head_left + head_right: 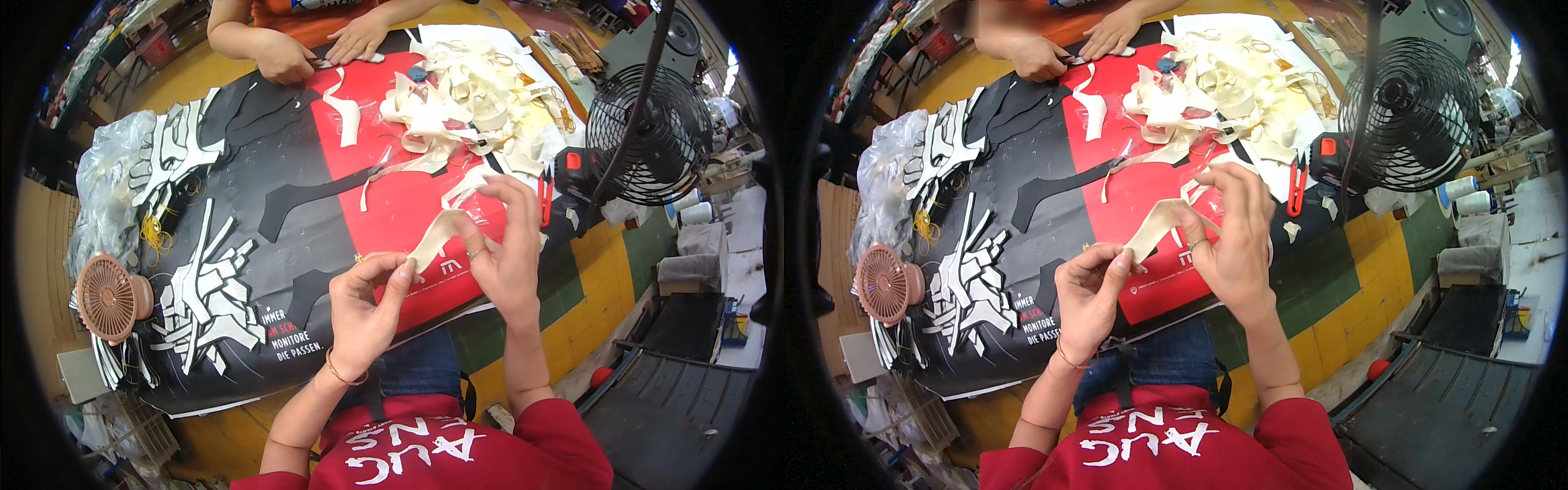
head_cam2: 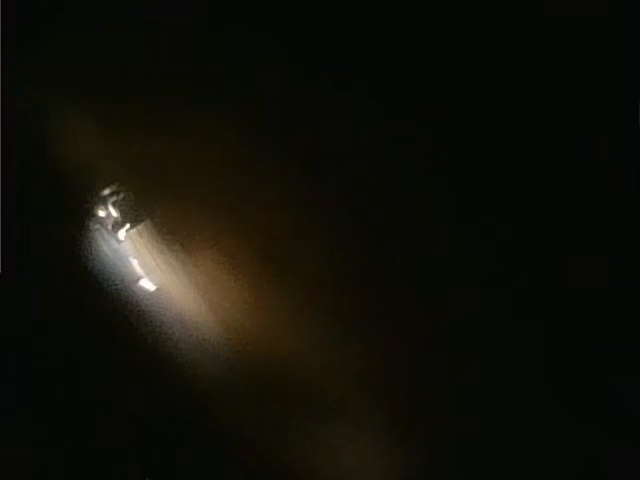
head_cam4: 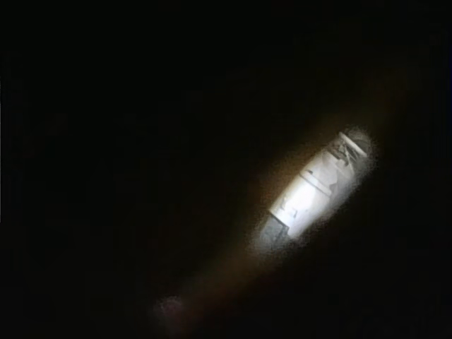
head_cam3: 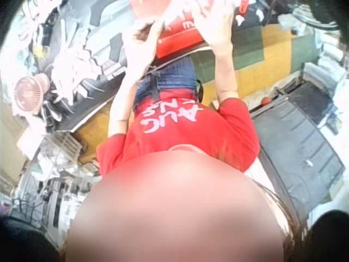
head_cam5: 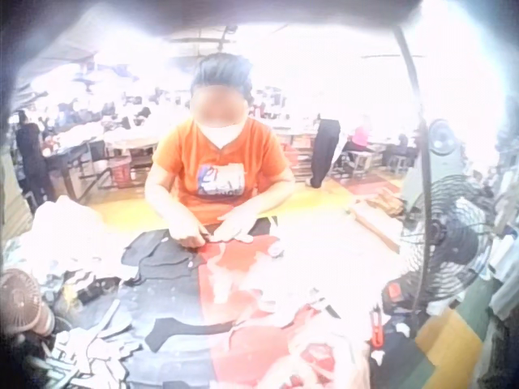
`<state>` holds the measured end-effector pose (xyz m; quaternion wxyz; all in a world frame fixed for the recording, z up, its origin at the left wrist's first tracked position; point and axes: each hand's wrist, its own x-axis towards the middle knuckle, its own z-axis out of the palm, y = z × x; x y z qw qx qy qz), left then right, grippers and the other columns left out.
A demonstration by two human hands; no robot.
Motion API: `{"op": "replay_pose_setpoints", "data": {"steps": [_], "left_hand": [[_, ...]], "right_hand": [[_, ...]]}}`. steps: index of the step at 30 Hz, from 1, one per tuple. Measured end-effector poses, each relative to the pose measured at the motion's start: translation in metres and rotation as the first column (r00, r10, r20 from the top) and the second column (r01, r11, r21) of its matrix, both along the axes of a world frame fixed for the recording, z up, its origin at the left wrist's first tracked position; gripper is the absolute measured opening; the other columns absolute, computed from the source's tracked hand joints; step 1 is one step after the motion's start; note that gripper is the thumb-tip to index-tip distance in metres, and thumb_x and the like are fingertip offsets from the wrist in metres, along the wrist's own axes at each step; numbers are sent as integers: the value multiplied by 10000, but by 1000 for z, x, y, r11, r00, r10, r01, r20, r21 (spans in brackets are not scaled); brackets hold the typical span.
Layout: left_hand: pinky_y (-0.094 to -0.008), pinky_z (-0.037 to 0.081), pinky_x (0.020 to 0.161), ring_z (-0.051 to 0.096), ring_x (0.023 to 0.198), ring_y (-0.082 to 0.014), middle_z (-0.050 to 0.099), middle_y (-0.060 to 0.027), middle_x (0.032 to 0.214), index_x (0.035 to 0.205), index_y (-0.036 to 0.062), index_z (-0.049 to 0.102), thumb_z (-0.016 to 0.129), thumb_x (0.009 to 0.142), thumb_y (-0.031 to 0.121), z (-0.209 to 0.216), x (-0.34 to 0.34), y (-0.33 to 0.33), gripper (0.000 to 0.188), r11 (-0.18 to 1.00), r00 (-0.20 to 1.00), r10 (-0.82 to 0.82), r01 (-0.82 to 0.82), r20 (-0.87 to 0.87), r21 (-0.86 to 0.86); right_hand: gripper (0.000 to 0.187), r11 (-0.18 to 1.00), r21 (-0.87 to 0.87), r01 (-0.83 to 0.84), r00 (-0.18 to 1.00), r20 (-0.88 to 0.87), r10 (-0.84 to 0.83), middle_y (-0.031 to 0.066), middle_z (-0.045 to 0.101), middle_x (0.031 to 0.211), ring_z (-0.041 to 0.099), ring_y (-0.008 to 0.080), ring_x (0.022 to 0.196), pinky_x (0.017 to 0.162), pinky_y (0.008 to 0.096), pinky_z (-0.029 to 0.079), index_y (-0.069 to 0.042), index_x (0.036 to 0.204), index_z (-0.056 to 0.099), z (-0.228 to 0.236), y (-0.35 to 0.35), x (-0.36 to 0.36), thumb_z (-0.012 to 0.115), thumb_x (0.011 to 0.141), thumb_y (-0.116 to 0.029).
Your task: The person peels backing from small white adhesive stickers and places them on a black and red surface. They also handle and stack black cutout pieces on the table.
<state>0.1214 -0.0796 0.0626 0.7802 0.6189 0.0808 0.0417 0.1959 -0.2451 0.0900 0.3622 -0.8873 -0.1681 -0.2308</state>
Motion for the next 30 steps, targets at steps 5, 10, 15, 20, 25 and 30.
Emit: {"op": "replay_pose_setpoints", "data": {"steps": [5, 10, 15, 20, 25, 30], "left_hand": [[-257, 528, 742, 666, 816, -119, 698, -89, 938, 1027, -69, 706, 641, 956, 64, -9, 2, -1, 165, 1000, 1000, 9, -9, -11, 19], [-269, 530, 701, 668, 778, -145, 701, -117, 951, 1049, -8, 728, 665, 916, 32, -10, 2, -5, 152, 940, 992, 19, -60, 127, 336], [-324, 538, 689, 676, 759, -230, 693, -124, 977, 1046, 12, 729, 691, 866, 0, -4, -2, -13, 184, 844, 982, 24, -121, 189, 523], [-344, 540, 680, 676, 767, -268, 687, -115, 953, 1042, 28, 725, 702, 820, -14, -7, -1, -18, 227, 734, 951, 14, -220, 310, 643], [-342, 534, 656, 672, 742, -258, 686, -107, 921, 1035, 33, 727, 710, 816, -3, -8, -1, -18, 223, 732, 956, 0, -199, 292, 651], [-307, 511, 593, 655, 672, -217, 687, -114, 885, 997, 12, 732, 703, 847, 12, -4, 1, -16, 154, 812, 978, 20, -136, 205, 567]], "right_hand": [[135, 978, -49, -203, 978, -49, 201, 87, 640, 893, 614, 285, 814, 727, 378, 490, -38, 912, 686, 0, 8, -31, 765, 802, -49], [115, 957, -186, -223, 973, -93, 209, 77, 644, 906, 607, 280, 801, 740, 397, 463, -45, 936, 693, -2, 8, -38, 731, 841, -99], [113, 942, -256, -216, 976, -93, 198, 67, 650, 897, 612, 252, 798, 772, 382, 439, -41, 933, 697, 0, 6, -40, 717, 854, -119], [111, 945, -266, -192, 981, -66, 181, 65, 653, 873, 615, 236, 789, 801, 379, 412, -31, 932, 693, -2, 5, -40, 709, 851, -105], [102, 940, -284, -187, 982, -58, 178, 66, 652, 870, 616, 233, 788, 819, 384, 397, -32, 924, 684, -6, 4, -40, 702, 843, -92], [96, 950, -217, -225, 972, -116, 204, 73, 647, 872, 613, 247, 799, 830, 390, 391, -33, 929, 664, -9, 1, -37, 686, 847, -79]]}}
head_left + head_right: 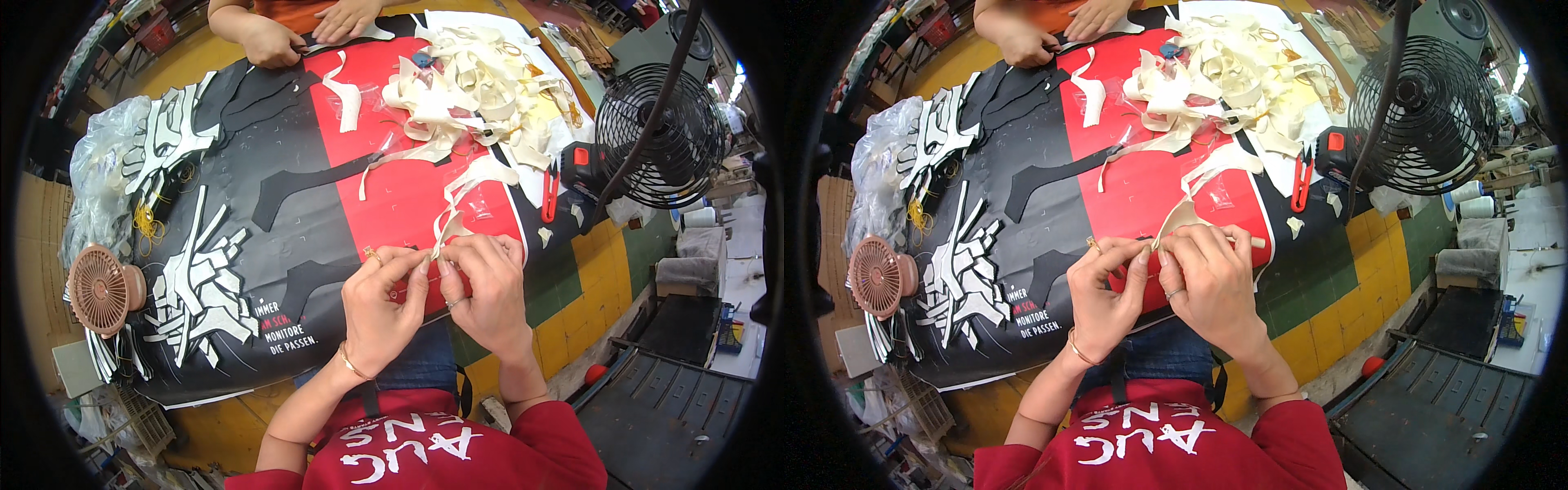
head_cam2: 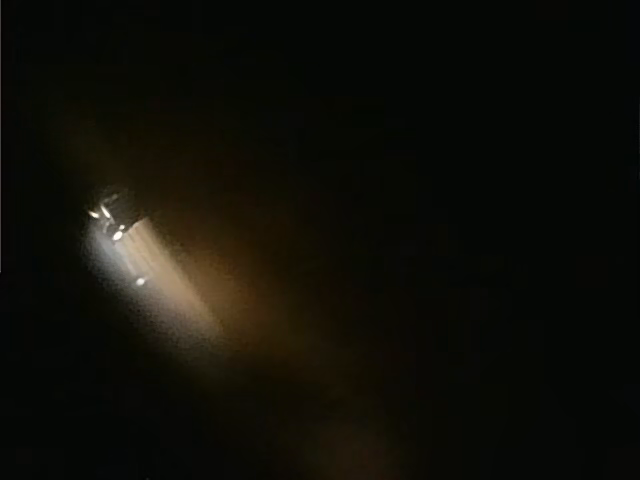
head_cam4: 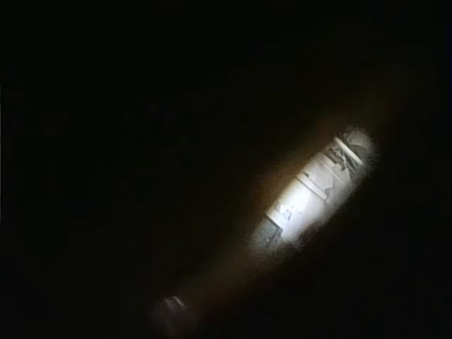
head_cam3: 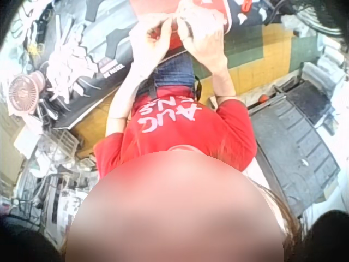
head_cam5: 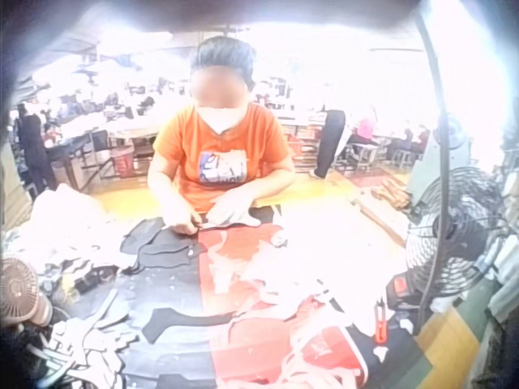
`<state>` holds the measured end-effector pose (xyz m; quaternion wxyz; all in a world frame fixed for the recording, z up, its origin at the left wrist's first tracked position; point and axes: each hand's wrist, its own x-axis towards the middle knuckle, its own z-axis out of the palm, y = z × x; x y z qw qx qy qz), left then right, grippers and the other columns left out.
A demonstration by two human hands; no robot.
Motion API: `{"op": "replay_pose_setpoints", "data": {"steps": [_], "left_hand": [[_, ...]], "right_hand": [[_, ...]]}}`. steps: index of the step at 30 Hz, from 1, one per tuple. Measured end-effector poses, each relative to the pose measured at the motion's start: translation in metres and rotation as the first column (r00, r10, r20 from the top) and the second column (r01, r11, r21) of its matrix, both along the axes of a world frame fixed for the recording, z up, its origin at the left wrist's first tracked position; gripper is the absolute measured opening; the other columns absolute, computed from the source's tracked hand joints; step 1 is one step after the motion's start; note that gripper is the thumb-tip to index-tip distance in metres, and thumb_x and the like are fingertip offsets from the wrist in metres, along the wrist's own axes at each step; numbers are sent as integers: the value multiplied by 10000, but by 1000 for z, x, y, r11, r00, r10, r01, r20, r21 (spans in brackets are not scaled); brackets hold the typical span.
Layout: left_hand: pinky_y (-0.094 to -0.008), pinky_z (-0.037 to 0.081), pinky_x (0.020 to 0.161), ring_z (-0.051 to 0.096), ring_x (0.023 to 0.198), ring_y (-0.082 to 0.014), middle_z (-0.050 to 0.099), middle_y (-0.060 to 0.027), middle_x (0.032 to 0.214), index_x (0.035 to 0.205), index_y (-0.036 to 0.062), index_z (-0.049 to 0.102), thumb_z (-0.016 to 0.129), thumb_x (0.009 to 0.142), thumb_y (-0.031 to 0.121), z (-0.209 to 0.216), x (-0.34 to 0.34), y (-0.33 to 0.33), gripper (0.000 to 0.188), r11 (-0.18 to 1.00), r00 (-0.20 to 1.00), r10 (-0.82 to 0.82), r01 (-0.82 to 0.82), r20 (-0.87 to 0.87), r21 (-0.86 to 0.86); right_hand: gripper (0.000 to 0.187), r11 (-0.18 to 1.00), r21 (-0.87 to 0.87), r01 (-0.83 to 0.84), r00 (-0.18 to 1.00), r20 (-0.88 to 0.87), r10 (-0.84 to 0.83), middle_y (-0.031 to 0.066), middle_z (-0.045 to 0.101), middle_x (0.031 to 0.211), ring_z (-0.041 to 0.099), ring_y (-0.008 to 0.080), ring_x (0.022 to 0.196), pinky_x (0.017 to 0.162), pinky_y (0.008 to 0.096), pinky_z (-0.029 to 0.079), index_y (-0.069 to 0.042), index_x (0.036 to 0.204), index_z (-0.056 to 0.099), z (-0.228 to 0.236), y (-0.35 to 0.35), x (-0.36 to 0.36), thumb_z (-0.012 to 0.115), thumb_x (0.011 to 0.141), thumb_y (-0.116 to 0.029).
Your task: The person peels backing from small white adhesive stickers and places them on a black and red surface. They also handle and stack black cutout pieces on the table.
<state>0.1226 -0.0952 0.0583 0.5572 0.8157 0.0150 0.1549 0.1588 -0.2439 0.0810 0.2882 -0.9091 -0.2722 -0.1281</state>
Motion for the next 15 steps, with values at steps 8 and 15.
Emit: {"op": "replay_pose_setpoints", "data": {"steps": [8, 15], "left_hand": [[-276, 480, 567, 623, 639, -165, 700, -112, 883, 965, -13, 725, 685, 887, 39, 0, 9, 5, 103, 991, 999, 7, -13, -46, -131], [-259, 463, 562, 600, 618, -116, 694, -96, 794, 1003, -18, 711, 658, 908, 53, -3, 13, 15, 130, 984, 994, 43, -59, -100, -167]], "right_hand": [[92, 981, 184, -67, 982, -160, 97, 92, 628, 878, 578, 265, 812, 825, 359, 396, -15, 947, 637, -3, -9, 8, 659, 877, -71], [91, 916, 398, -43, 912, -359, 199, 88, 618, 977, 577, 209, 843, 843, 331, 429, 14, 980, 619, -5, -23, 7, 567, 921, -32]]}}
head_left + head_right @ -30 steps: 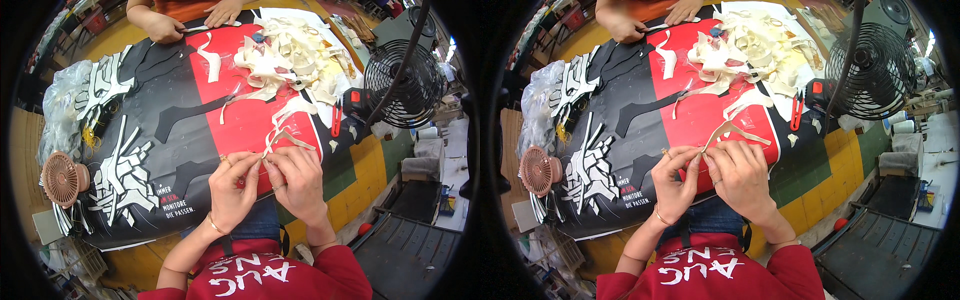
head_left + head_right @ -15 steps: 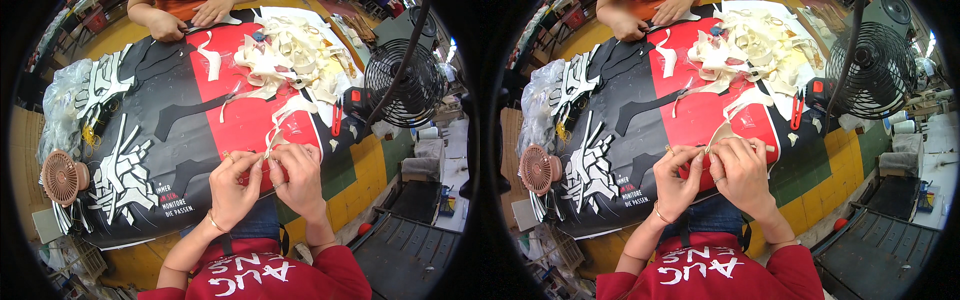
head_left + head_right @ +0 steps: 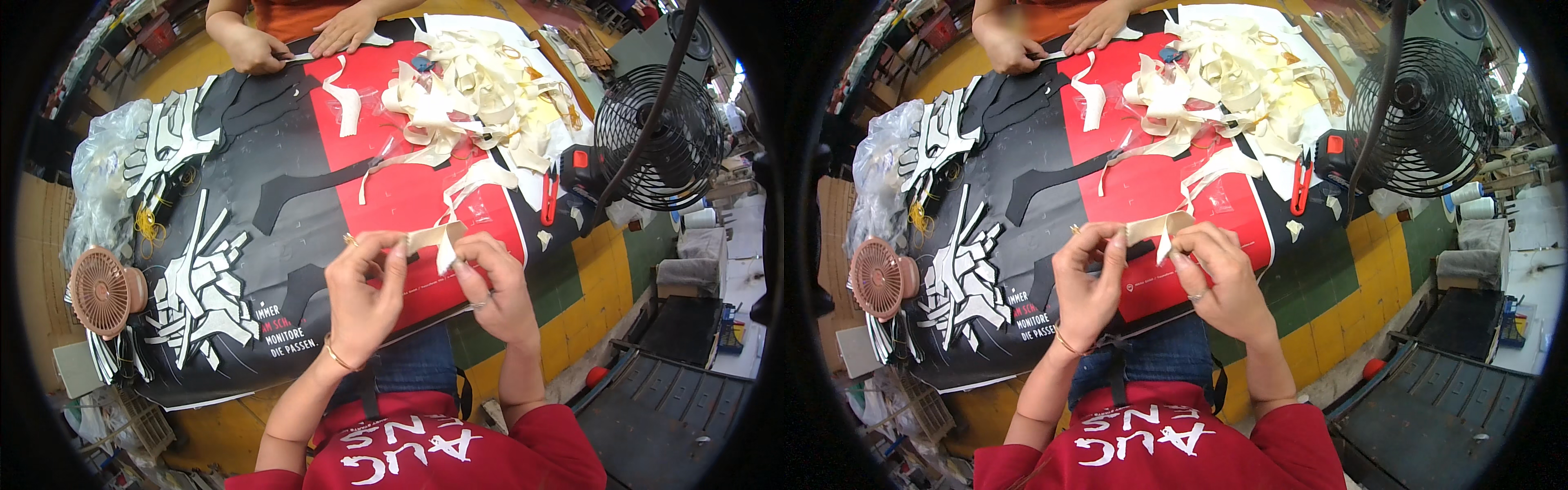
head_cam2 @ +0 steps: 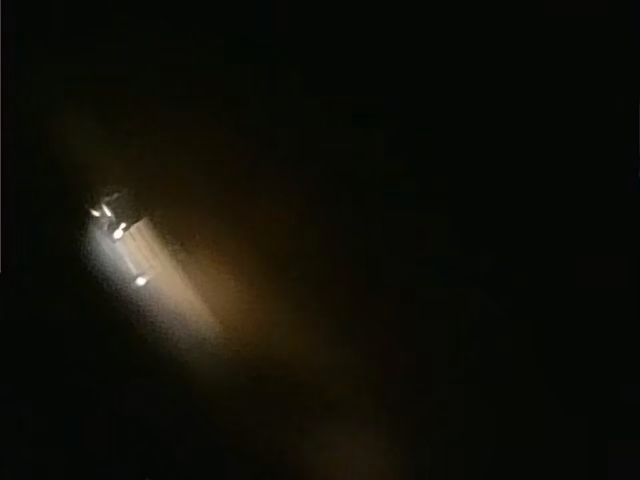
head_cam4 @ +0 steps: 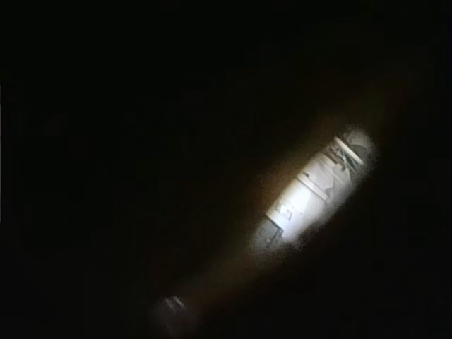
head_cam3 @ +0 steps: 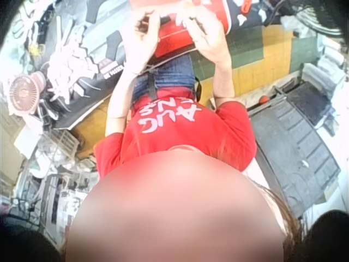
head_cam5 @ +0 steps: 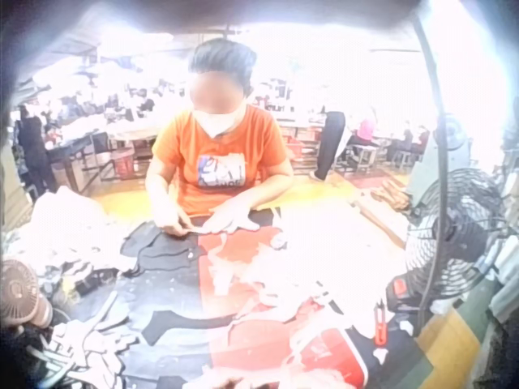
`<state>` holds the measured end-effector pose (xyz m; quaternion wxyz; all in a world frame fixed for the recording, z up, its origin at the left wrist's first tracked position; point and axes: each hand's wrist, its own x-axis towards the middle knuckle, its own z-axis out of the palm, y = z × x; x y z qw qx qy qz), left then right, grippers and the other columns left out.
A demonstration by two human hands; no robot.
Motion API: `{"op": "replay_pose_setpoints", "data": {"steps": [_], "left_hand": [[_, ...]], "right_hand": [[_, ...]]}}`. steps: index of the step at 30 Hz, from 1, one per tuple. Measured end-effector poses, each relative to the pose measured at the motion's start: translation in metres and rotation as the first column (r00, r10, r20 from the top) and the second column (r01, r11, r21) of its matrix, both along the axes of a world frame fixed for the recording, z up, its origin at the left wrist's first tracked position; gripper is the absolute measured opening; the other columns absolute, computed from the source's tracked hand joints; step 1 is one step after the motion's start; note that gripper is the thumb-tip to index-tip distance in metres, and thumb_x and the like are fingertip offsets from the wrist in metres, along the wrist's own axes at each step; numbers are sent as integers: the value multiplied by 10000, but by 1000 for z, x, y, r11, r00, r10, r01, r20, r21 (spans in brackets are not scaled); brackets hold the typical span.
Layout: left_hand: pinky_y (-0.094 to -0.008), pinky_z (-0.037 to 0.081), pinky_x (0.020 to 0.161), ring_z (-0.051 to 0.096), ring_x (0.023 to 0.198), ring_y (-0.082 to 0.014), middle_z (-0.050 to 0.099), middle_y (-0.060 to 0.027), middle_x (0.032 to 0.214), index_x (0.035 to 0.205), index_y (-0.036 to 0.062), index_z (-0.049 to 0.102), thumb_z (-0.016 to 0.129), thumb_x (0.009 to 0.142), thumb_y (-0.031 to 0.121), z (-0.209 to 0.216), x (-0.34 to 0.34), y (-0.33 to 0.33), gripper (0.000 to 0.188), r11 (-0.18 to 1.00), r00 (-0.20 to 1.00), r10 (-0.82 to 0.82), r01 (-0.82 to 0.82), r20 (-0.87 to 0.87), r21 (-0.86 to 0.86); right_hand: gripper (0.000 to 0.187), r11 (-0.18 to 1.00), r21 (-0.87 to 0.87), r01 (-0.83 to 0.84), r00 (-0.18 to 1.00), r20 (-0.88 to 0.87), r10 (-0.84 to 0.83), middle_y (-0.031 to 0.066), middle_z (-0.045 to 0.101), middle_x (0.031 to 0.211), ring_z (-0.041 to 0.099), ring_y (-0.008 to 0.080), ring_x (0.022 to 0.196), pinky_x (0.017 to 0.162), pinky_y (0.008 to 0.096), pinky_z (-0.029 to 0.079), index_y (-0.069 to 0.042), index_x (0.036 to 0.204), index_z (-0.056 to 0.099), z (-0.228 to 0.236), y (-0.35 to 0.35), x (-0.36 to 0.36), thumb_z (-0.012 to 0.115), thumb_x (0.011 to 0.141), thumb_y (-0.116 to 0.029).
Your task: The person peels backing from small white adhesive stickers and places them on a black and red surface. They also handle and stack black cutout pieces on the table.
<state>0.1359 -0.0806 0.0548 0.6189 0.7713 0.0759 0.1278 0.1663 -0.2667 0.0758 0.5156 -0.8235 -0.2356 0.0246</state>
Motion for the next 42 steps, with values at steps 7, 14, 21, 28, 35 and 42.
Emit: {"op": "replay_pose_setpoints", "data": {"steps": [7, 14, 21, 28, 35, 42], "left_hand": [[-227, 436, 520, 576, 572, -63, 661, -26, 702, 1014, -72, 691, 621, 955, 159, -18, 65, 33, 248, 968, 985, -50, 7, -164, -251], [-324, 471, 578, 645, 630, -177, 675, -139, 723, 961, -51, 708, 606, 940, 141, -16, 108, 46, 218, 964, 995, 79, -60, -64, 259], [-445, 526, 822, 662, 965, -354, 616, -197, 1210, 1201, 27, 603, 595, 880, 39, -20, 86, 34, 321, 805, 979, 177, -205, 105, 556], [-478, 306, 1159, 376, 1407, -388, 407, -219, 1512, 1414, 68, 491, 575, 948, 160, -34, 97, -5, 482, 619, 948, -298, 100, 115, 779], [-574, 168, 1187, 212, 1471, -458, 280, -238, 1582, 1498, 151, 423, 430, 986, 580, -54, 96, -18, 667, 505, 928, -343, 312, -144, 805], [-577, 187, 1171, 262, 1447, -473, 359, -255, 1536, 1478, 131, 442, 483, 986, 493, -43, 98, -19, 613, 551, 926, -340, 339, -165, 763]], "right_hand": [[425, 484, 865, 130, 978, -193, 83, 130, 542, 1349, 520, 238, 1154, 924, 407, 400, -27, 1226, 627, -30, -77, -1, 636, 905, -306], [98, 214, 977, 5, 992, 21, -121, 39, 434, 1366, 440, 198, 1095, 884, 377, 350, -157, 960, 604, -3, -163, -41, 672, 893, -178], [177, 774, 465, 430, 885, -46, -464, 90, 598, 1104, 528, 173, 920, 796, 308, 417, -59, 1071, 623, 12, -111, -31, 650, 915, -140], [374, 695, -273, 665, 738, 384, -555, 118, 704, 935, 682, 256, 852, 764, 353, 511, -25, 941, 747, -25, 6, 77, 747, 870, -392], [206, 735, 71, 675, 707, 225, -671, 108, 680, 812, 641, 222, 721, 696, 368, 505, -18, 960, 731, -41, 15, 109, 719, 881, -207], [176, 496, 654, 571, 226, 455, -861, 213, 698, 987, 673, 206, 892, 797, 318, 563, 114, 1025, 594, 18, -42, 40, 581, 990, -58]]}}
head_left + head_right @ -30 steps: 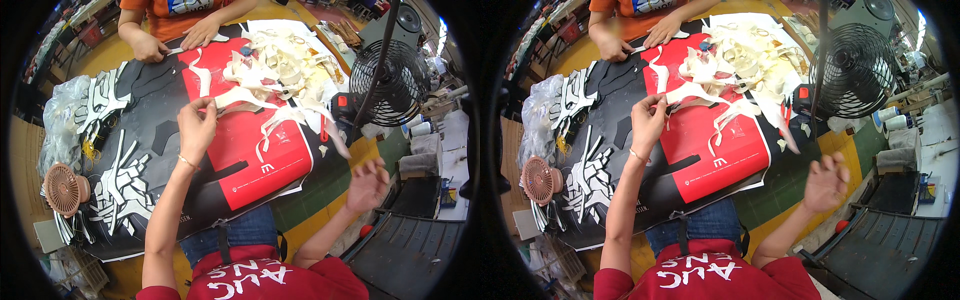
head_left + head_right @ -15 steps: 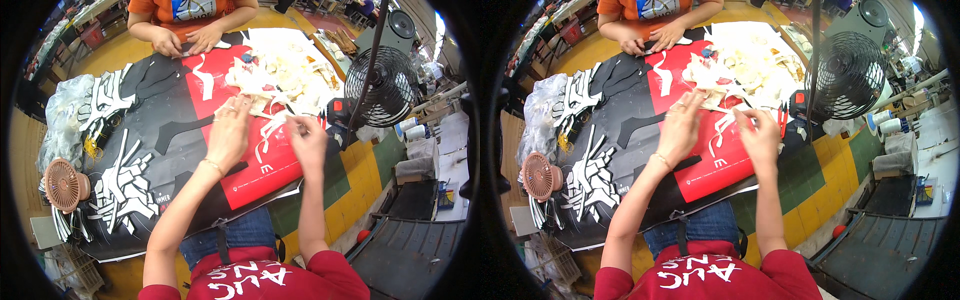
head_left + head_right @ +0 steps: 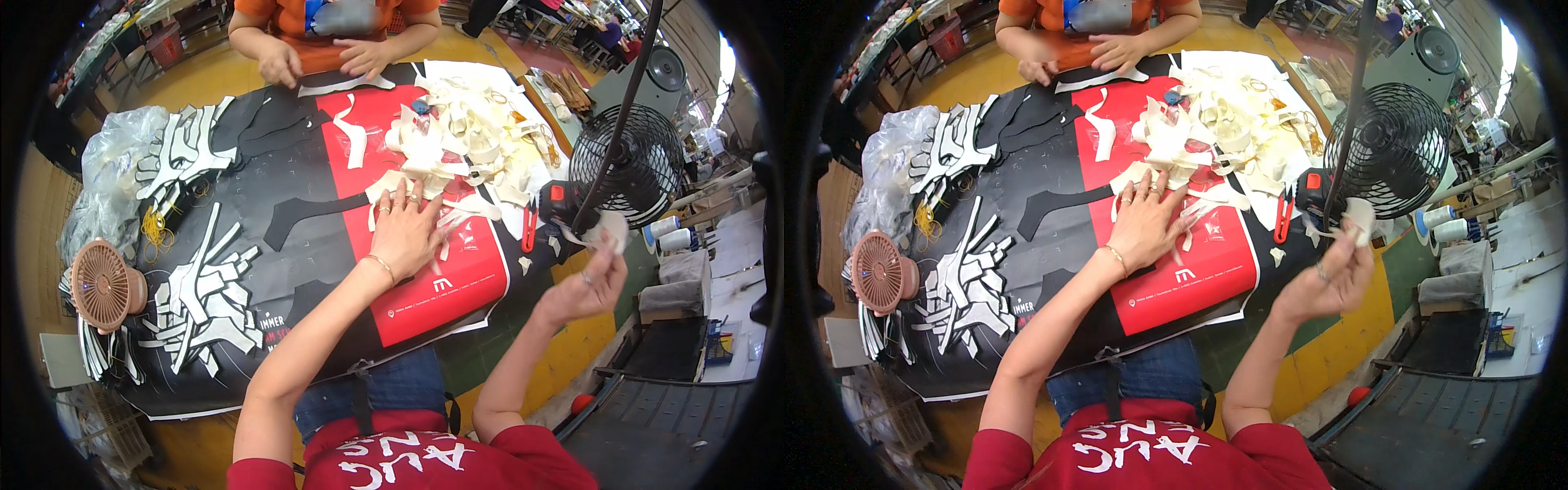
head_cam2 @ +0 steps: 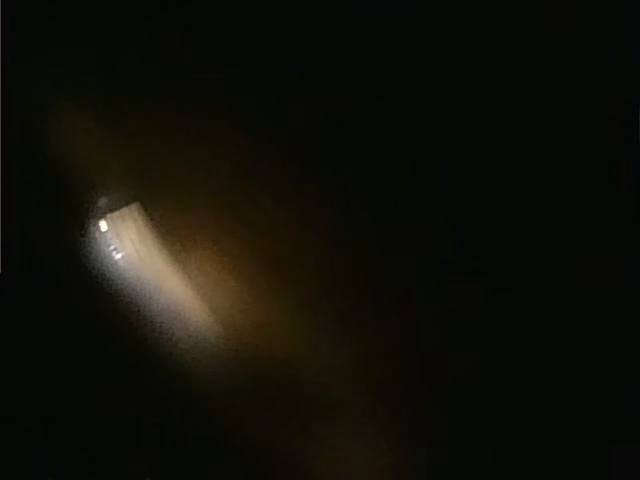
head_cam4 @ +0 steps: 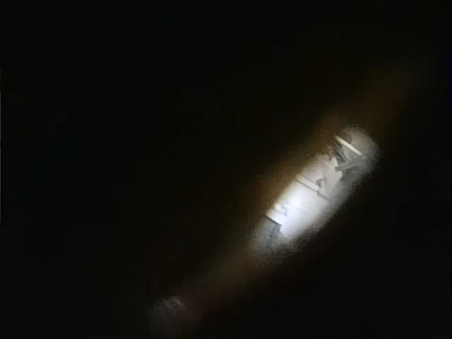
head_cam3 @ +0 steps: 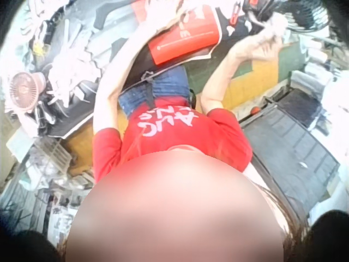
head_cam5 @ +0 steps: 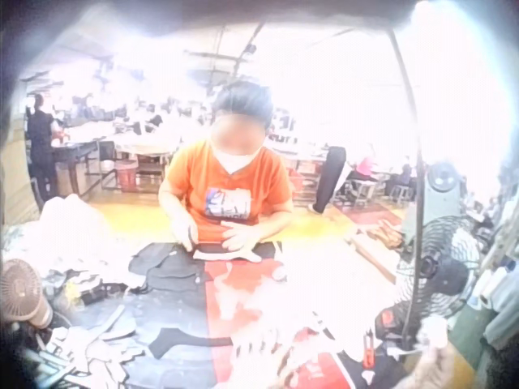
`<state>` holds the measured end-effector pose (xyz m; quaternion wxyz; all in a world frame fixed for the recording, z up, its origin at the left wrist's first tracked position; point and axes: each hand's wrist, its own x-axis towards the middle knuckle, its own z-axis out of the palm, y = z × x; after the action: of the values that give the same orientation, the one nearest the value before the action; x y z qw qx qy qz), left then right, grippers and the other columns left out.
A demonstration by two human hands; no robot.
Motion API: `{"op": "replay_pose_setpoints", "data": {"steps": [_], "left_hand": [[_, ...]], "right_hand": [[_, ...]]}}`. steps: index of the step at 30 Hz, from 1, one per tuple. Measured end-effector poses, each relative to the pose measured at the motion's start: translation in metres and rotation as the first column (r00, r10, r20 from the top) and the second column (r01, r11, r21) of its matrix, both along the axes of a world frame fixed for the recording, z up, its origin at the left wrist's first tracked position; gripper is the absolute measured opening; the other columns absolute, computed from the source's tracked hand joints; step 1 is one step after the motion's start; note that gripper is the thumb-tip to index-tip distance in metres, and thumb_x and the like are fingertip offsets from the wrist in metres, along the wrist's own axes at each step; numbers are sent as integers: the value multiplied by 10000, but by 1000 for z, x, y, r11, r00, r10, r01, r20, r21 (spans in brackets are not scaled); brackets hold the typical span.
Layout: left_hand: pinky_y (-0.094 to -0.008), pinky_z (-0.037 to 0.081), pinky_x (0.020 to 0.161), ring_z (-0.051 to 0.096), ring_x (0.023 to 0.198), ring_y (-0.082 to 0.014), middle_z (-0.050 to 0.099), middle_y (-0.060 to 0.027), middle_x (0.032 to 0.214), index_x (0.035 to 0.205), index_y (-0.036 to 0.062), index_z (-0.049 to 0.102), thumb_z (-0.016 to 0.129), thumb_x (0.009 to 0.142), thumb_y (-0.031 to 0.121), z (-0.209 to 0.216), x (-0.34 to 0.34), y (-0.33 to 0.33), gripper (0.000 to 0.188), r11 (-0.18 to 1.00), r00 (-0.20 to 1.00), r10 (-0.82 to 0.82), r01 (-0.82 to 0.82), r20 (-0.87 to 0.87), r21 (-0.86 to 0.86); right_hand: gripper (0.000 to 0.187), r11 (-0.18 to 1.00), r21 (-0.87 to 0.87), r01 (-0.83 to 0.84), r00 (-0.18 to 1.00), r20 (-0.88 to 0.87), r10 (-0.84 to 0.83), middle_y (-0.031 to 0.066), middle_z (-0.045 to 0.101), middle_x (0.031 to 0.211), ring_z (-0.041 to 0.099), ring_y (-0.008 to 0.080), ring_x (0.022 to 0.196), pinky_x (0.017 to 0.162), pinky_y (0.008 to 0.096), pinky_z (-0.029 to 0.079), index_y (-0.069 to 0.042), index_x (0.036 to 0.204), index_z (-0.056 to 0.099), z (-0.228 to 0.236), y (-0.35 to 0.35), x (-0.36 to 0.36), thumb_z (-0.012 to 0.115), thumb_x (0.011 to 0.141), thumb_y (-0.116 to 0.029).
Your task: The person peels backing from small white adhesive stickers and places them on a black and red surface. They also handle and stack black cutout pieces on the table.
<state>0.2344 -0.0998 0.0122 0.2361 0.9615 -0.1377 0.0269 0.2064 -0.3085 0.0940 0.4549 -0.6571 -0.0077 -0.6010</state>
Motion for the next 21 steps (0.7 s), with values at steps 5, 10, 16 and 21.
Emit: {"op": "replay_pose_setpoints", "data": {"steps": [5, 10, 16, 21], "left_hand": [[-450, 346, 1122, 477, 1335, -374, 441, -257, 1476, 1473, 73, 434, 560, 994, 376, 47, -39, 11, 580, 790, 966, 99, 70, 240, -609], [-322, 470, 985, 590, 1142, -200, 587, -163, 1298, 1451, -33, 401, 570, 1023, 278, 68, -127, 59, 556, 120, 753, -491, -439, -437, -891], [-251, 545, 793, 625, 990, -131, 604, -136, 1209, 1427, -28, 430, 697, 913, 72, 41, -171, 76, 588, 199, 769, -293, -532, -568, -823], [-268, 517, 748, 596, 875, -152, 616, -106, 1106, 1378, -2, 491, 756, 855, 115, 33, -181, 65, 597, 549, 898, -20, -358, -440, -755]], "right_hand": [[142, 734, -673, -88, 980, -192, -58, 139, 702, 1042, 663, 200, 872, 756, 332, 535, -3, 1015, 688, 13, 23, -47, 691, 879, -44], [256, 368, -830, -418, 908, -368, 201, -5, 689, 1021, 609, 105, 771, 772, 310, 390, -149, 1061, 759, -13, 58, -68, 707, 811, -157], [385, 404, -780, -478, 877, -447, 175, -10, 688, 923, 579, 119, 701, 748, 323, 350, -109, 1032, 768, -26, 81, -80, 792, 657, -25], [358, 453, -727, -515, 843, -525, 117, -31, 675, 907, 529, 93, 622, 766, 320, 347, -126, 1015, 778, -15, 87, -94, 771, 664, -57]]}}
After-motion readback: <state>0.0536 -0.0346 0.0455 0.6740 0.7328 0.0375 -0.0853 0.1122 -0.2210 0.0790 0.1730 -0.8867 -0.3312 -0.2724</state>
